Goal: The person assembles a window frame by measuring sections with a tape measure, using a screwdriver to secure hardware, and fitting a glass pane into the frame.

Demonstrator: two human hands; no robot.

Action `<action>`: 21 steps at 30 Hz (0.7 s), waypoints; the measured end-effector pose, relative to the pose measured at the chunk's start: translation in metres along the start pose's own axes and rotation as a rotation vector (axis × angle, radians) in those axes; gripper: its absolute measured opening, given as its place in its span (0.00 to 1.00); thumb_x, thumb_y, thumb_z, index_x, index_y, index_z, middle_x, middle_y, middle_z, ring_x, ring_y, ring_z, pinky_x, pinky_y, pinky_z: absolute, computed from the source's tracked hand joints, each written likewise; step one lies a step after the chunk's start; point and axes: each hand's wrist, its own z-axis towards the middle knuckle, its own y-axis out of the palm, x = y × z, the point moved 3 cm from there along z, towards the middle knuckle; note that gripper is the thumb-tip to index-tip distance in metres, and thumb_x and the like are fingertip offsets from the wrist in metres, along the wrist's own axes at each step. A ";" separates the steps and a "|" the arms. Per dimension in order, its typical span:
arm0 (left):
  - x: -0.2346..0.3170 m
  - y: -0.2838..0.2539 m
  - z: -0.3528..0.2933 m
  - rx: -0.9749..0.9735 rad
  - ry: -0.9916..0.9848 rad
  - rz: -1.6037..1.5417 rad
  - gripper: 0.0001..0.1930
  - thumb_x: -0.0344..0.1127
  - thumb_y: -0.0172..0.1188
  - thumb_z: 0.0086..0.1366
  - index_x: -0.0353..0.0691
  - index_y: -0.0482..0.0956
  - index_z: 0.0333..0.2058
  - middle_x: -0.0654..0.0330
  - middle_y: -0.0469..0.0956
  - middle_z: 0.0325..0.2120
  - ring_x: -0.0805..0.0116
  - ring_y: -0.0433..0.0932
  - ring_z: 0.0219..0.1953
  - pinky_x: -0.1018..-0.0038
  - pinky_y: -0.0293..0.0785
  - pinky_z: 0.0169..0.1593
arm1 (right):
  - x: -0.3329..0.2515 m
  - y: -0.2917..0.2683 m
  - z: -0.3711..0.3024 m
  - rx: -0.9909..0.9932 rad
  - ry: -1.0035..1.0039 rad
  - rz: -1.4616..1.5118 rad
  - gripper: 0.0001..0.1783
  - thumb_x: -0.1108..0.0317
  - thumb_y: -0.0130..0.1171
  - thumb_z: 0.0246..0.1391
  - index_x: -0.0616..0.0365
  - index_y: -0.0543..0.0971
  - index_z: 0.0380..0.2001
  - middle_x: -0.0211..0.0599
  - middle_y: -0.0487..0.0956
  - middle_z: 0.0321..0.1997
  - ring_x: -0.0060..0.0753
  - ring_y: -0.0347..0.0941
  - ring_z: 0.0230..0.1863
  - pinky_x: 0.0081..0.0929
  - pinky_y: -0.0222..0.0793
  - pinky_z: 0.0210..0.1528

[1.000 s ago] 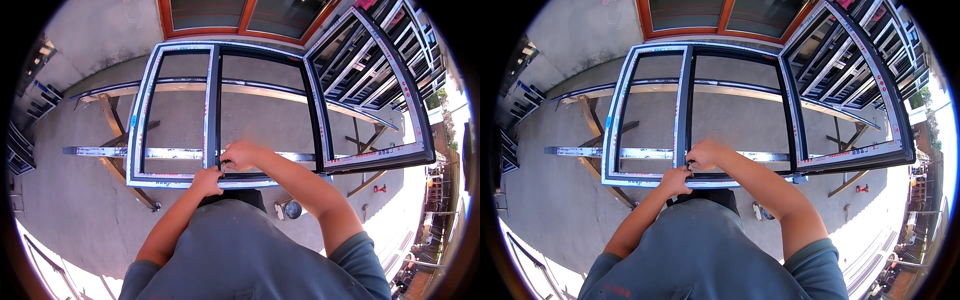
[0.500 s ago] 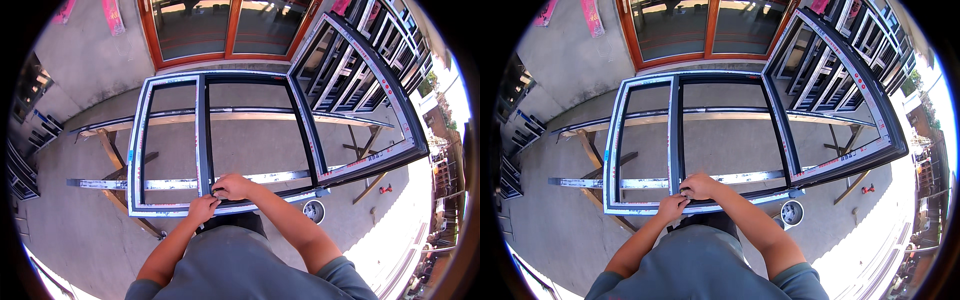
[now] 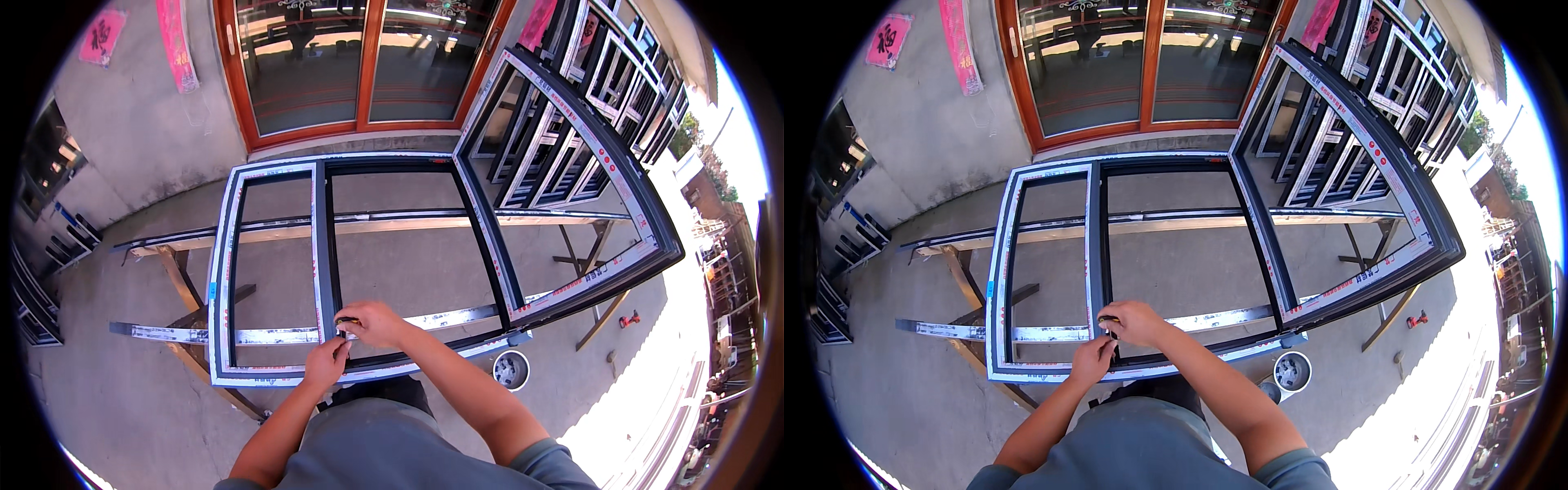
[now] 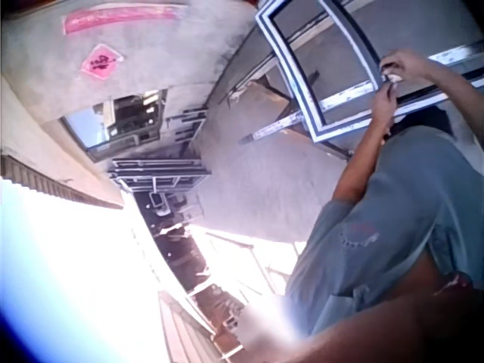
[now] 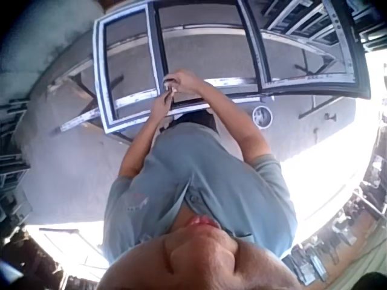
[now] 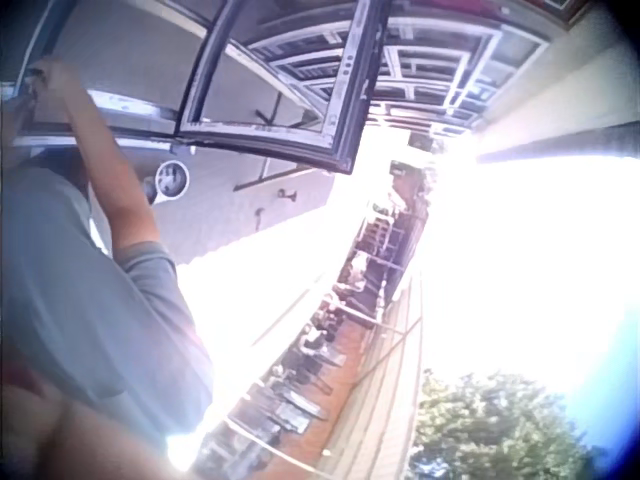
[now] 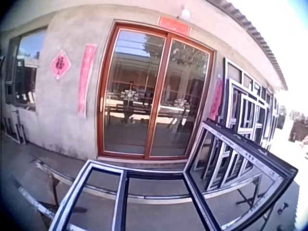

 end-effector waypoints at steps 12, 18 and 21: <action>-0.052 -0.082 -0.077 0.220 -0.250 -0.184 0.12 0.37 0.69 0.70 0.33 0.89 0.41 0.54 0.83 0.31 0.67 0.80 0.32 0.71 0.75 0.38 | 0.066 0.051 -0.052 0.378 0.335 0.328 0.15 0.66 0.67 0.65 0.59 0.83 0.52 0.40 0.80 0.51 0.30 0.79 0.44 0.30 0.78 0.45; -0.116 -0.167 -0.136 0.717 -0.508 0.299 0.11 0.42 0.69 0.67 0.40 0.90 0.39 0.53 0.84 0.32 0.52 0.85 0.33 0.61 0.79 0.38 | 0.102 0.072 -0.125 0.387 0.400 0.246 0.12 0.71 0.67 0.64 0.60 0.83 0.50 0.39 0.79 0.51 0.30 0.79 0.43 0.27 0.79 0.45; -0.139 -0.184 -0.153 0.758 -0.632 0.442 0.12 0.44 0.66 0.68 0.42 0.89 0.37 0.54 0.84 0.35 0.46 0.84 0.37 0.54 0.80 0.40 | 0.109 0.072 -0.137 0.391 0.448 0.218 0.12 0.71 0.66 0.64 0.60 0.83 0.50 0.40 0.79 0.53 0.30 0.80 0.43 0.28 0.80 0.45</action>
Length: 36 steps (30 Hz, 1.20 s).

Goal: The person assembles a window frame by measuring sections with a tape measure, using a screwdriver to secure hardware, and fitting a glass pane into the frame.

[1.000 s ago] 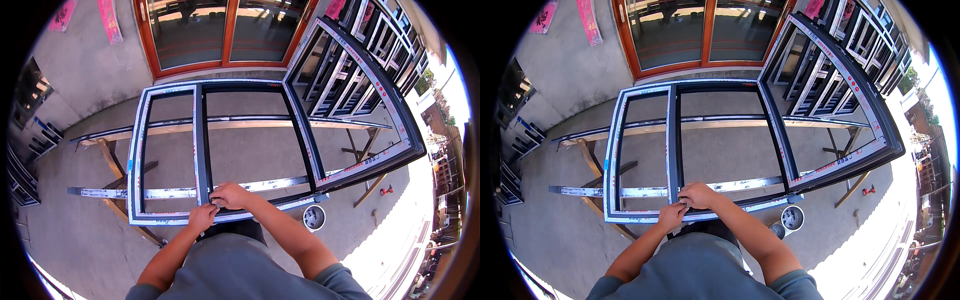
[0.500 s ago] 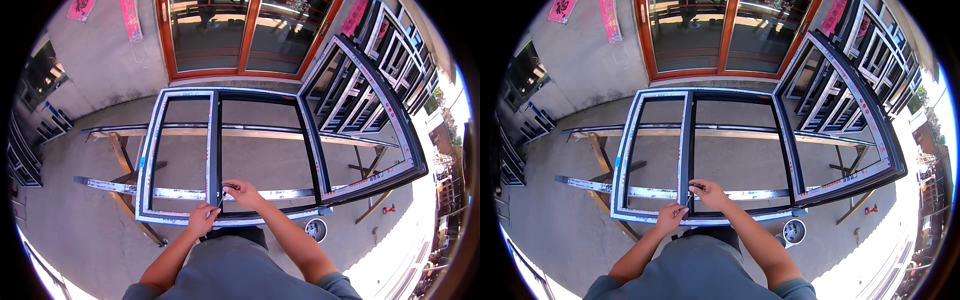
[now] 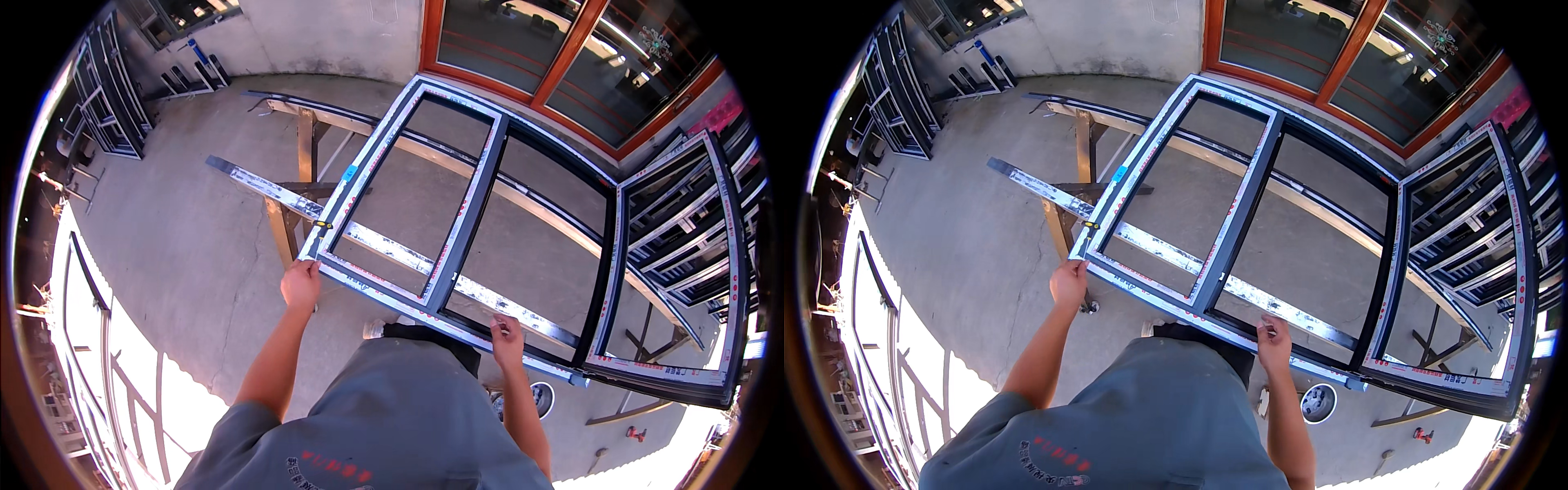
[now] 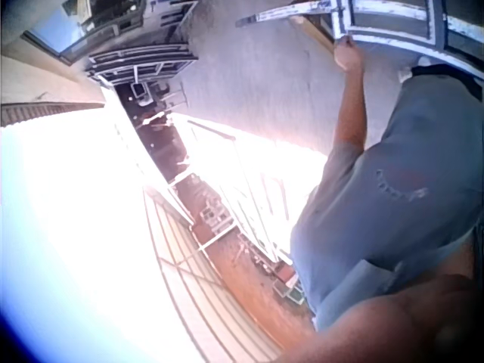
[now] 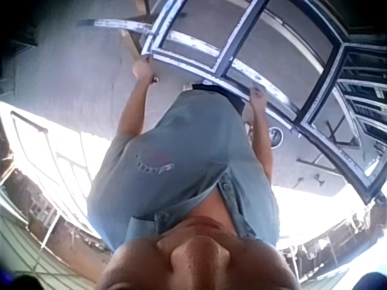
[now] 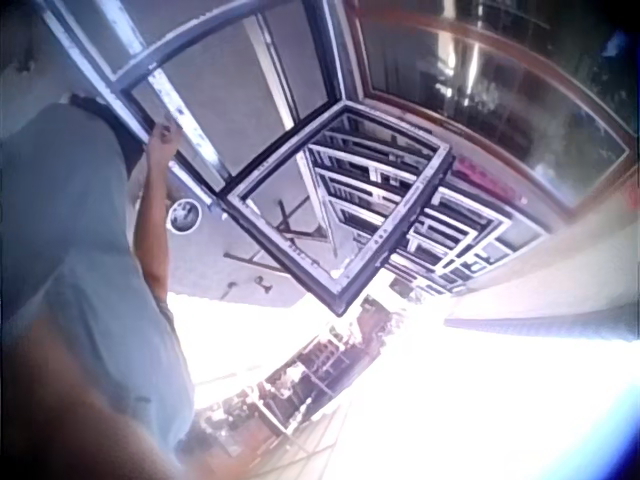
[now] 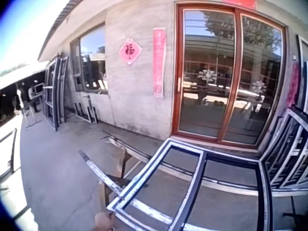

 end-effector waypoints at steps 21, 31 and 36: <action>-0.030 0.010 -0.008 0.070 -0.391 -0.480 0.25 0.57 0.62 0.73 0.37 0.83 0.45 0.60 0.83 0.29 0.62 0.79 0.28 0.64 0.76 0.37 | -0.082 0.017 -0.005 -0.090 -0.245 -0.190 0.12 0.72 0.66 0.61 0.60 0.83 0.48 0.43 0.82 0.50 0.39 0.82 0.43 0.33 0.80 0.47; 0.186 -0.025 -0.053 -0.907 -0.662 -1.843 0.19 0.38 0.49 0.75 0.32 0.74 0.57 0.48 0.79 0.50 0.60 0.79 0.48 0.64 0.77 0.57 | -0.238 0.021 -0.020 -0.136 -0.735 -0.090 0.19 0.77 0.73 0.51 0.60 0.84 0.47 0.44 0.82 0.50 0.48 0.81 0.48 0.37 0.79 0.49; 0.273 -0.003 -0.103 -1.260 -0.496 -1.710 0.21 0.26 0.43 0.70 0.33 0.68 0.61 0.41 0.74 0.62 0.48 0.73 0.67 0.57 0.71 0.70 | -0.248 -0.012 -0.034 0.014 -0.869 -0.289 0.21 0.68 0.73 0.48 0.54 0.83 0.48 0.37 0.78 0.51 0.44 0.76 0.49 0.40 0.74 0.52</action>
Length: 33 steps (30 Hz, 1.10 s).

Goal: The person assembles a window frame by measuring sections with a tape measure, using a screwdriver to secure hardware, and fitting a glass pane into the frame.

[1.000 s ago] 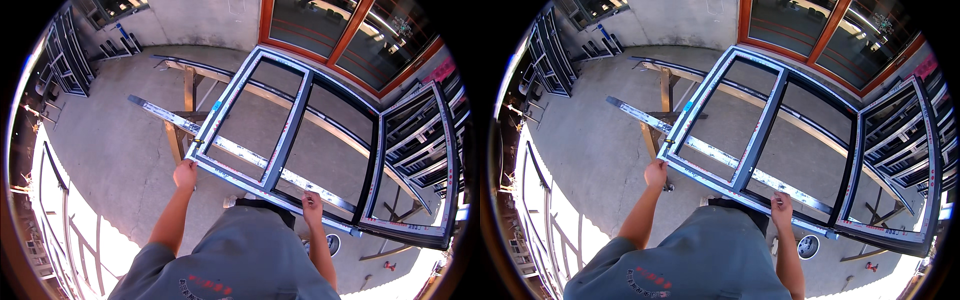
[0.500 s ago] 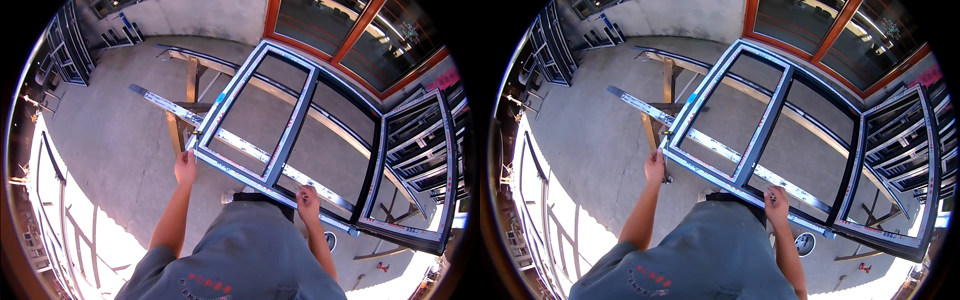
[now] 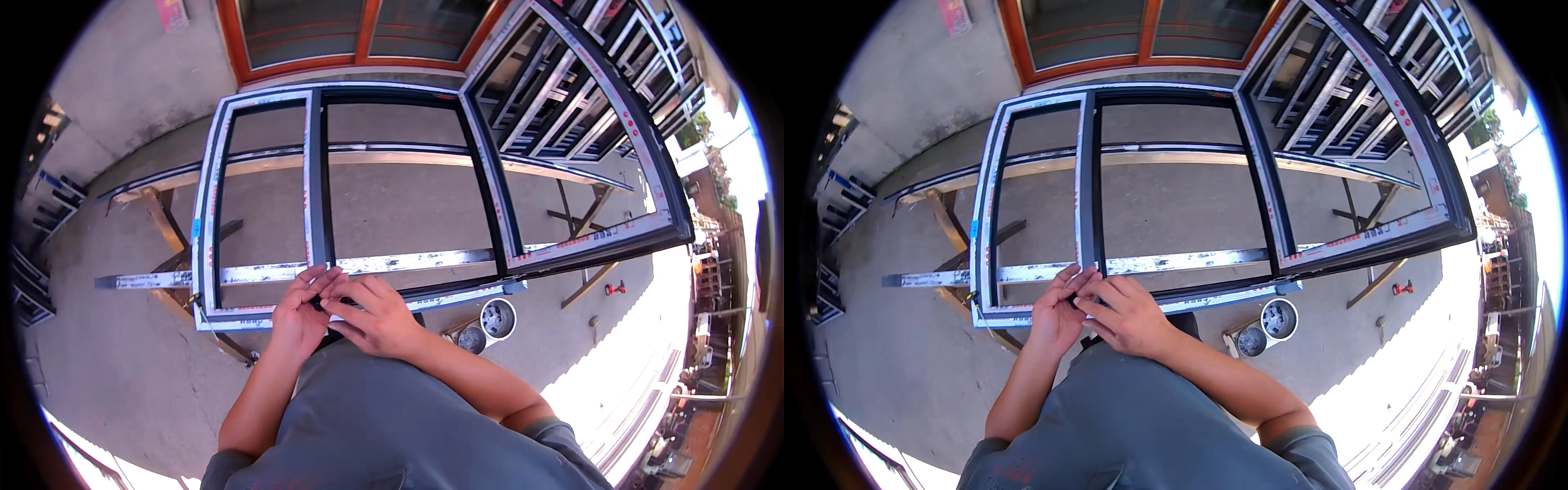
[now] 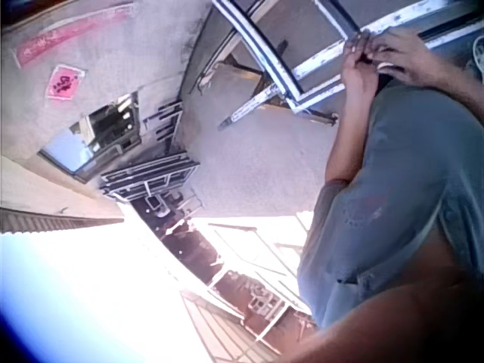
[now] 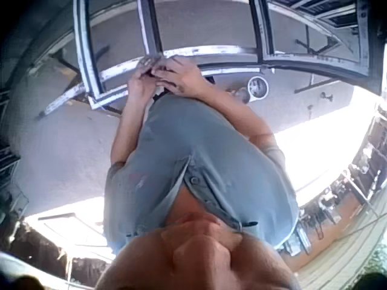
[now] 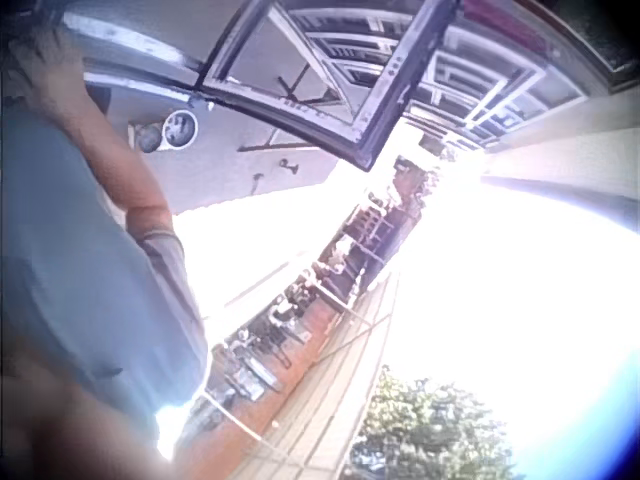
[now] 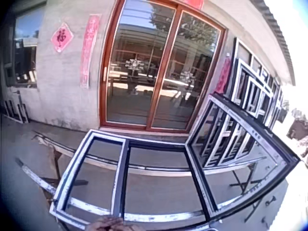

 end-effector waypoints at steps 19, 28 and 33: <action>-0.177 0.272 0.061 -0.577 -0.368 0.759 0.20 0.43 0.43 0.81 0.36 0.70 0.61 0.50 0.77 0.57 0.58 0.75 0.63 0.59 0.64 0.71 | 0.019 -0.324 -0.135 0.429 0.191 -0.121 0.19 0.77 0.72 0.55 0.60 0.85 0.51 0.44 0.83 0.47 0.40 0.84 0.44 0.32 0.81 0.44; -0.245 0.466 0.091 -0.765 0.636 1.163 0.59 0.55 0.72 0.66 0.35 0.37 0.77 0.36 0.59 0.69 0.44 0.62 0.74 0.47 0.55 0.76 | 0.030 -0.580 -0.125 0.495 0.114 -0.256 0.15 0.82 0.71 0.54 0.63 0.87 0.46 0.44 0.86 0.41 0.34 0.85 0.39 0.27 0.80 0.42; -0.287 0.499 0.099 -0.750 0.658 0.922 0.72 0.47 0.82 0.58 0.39 0.24 0.77 0.35 0.59 0.69 0.42 0.67 0.71 0.51 0.65 0.72 | 0.052 -0.615 -0.099 0.152 0.008 -0.256 0.12 0.82 0.72 0.52 0.64 0.87 0.41 0.42 0.86 0.38 0.37 0.85 0.37 0.30 0.80 0.40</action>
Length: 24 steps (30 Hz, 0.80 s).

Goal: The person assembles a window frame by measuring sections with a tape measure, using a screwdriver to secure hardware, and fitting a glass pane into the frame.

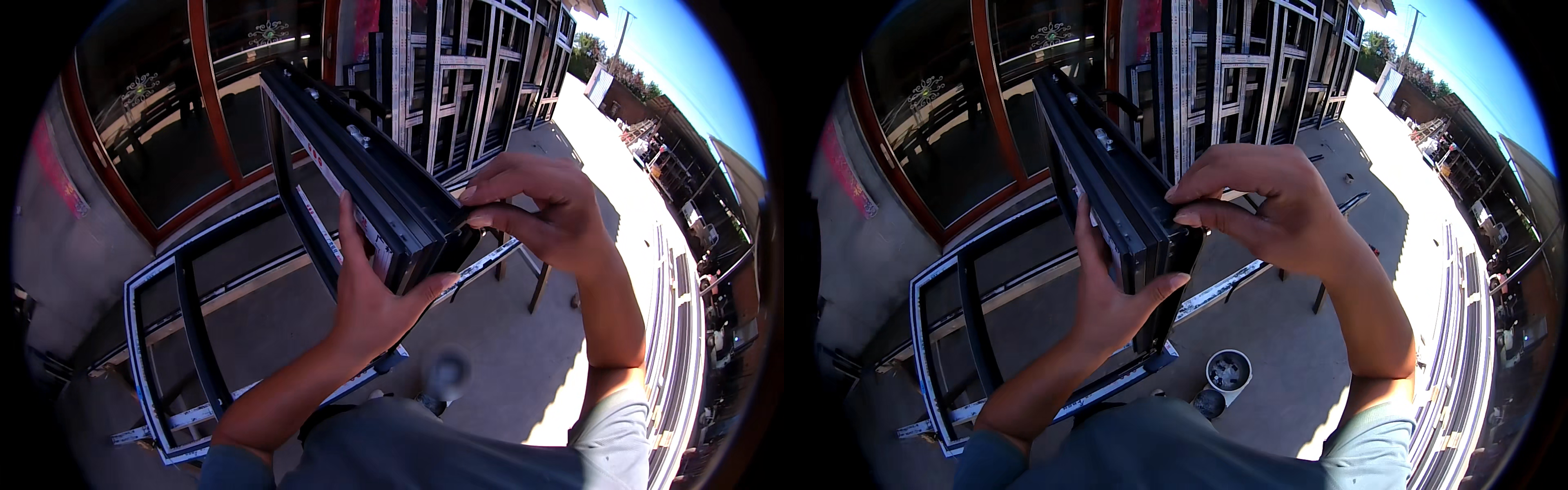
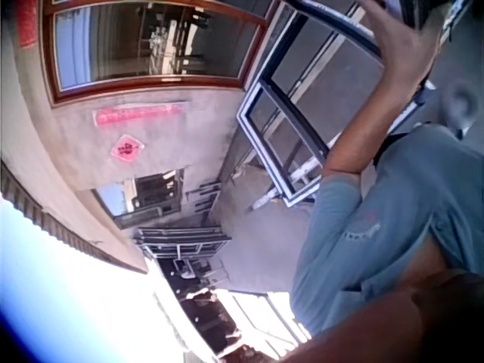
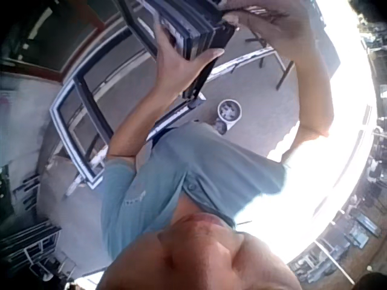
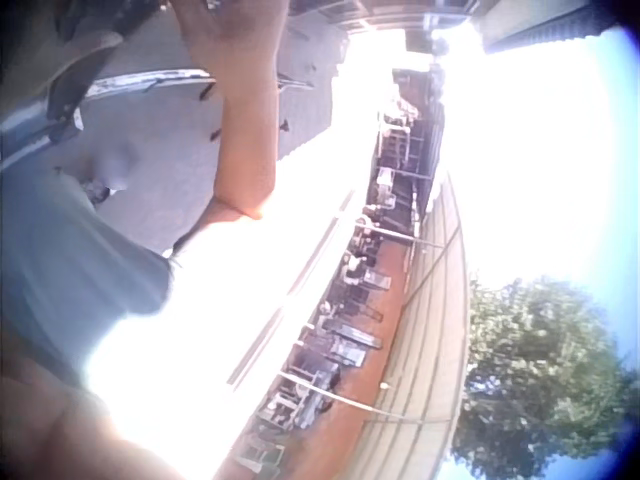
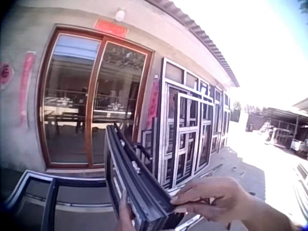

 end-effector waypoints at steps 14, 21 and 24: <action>-0.010 0.014 0.004 0.086 0.053 0.002 0.73 0.34 0.85 0.53 0.47 0.28 0.78 0.48 0.64 0.67 0.58 0.76 0.64 0.60 0.76 0.67 | 0.023 -0.002 0.017 -0.277 -0.098 0.109 0.10 0.85 0.69 0.48 0.65 0.86 0.36 0.44 0.83 0.33 0.47 0.83 0.35 0.35 0.78 0.38; -0.010 0.013 0.008 0.123 0.038 -0.063 0.76 0.39 0.87 0.49 0.43 0.28 0.78 0.45 0.70 0.65 0.55 0.77 0.63 0.59 0.74 0.66 | 0.023 0.002 0.011 -0.228 -0.073 0.092 0.10 0.83 0.69 0.47 0.65 0.85 0.35 0.43 0.83 0.32 0.47 0.82 0.35 0.36 0.78 0.39; -0.011 0.012 0.010 0.128 0.062 -0.067 0.78 0.40 0.88 0.47 0.41 0.27 0.78 0.44 0.71 0.64 0.54 0.78 0.62 0.59 0.73 0.66 | 0.027 0.004 0.007 -0.181 -0.110 0.107 0.09 0.83 0.69 0.47 0.64 0.85 0.35 0.42 0.82 0.31 0.48 0.82 0.35 0.36 0.78 0.39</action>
